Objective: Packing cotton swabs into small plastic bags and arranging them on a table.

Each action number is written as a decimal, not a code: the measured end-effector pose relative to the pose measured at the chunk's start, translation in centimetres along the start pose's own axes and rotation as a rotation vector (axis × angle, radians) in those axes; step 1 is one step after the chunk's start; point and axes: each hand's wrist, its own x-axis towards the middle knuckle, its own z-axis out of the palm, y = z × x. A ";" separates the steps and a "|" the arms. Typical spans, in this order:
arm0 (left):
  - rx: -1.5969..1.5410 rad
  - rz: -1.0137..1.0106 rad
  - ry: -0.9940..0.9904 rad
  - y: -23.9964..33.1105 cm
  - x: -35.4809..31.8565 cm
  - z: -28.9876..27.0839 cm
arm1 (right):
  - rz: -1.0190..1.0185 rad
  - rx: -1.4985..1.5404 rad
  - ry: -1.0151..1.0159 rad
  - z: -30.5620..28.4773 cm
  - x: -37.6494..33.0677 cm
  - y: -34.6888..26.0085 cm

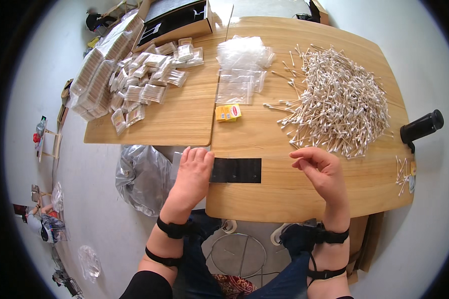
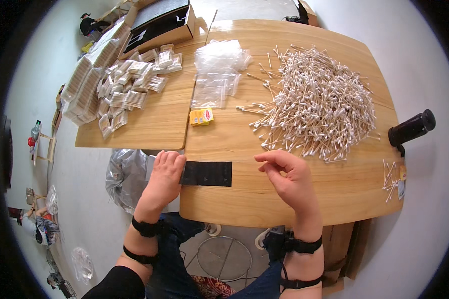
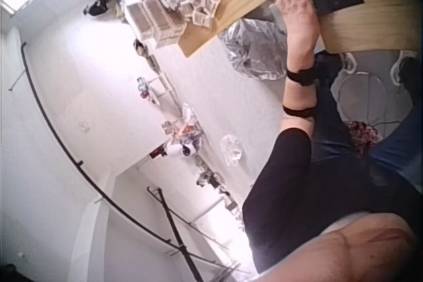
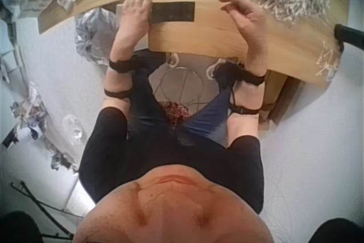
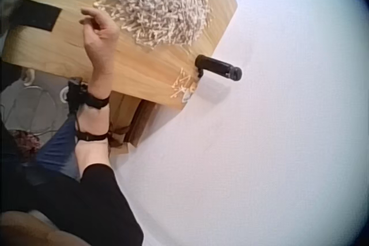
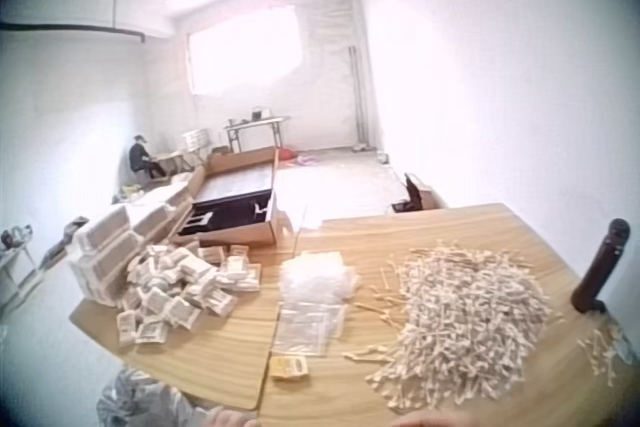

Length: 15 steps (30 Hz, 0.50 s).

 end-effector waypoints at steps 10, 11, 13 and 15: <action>0.056 0.016 -0.059 4.2 1.2 1.1 | -0.001 0.085 0.162 -2.4 -0.1 -0.7; 0.075 -0.007 -0.057 4.6 1.2 1.3 | 0.021 0.103 0.204 -2.3 0.1 -0.9; 0.102 -0.018 -0.085 5.1 1.3 1.4 | 0.041 0.107 0.259 -3.1 0.0 -0.8; 0.125 -0.027 -0.108 5.6 1.5 1.4 | 0.127 -0.018 0.326 -4.5 -0.1 0.1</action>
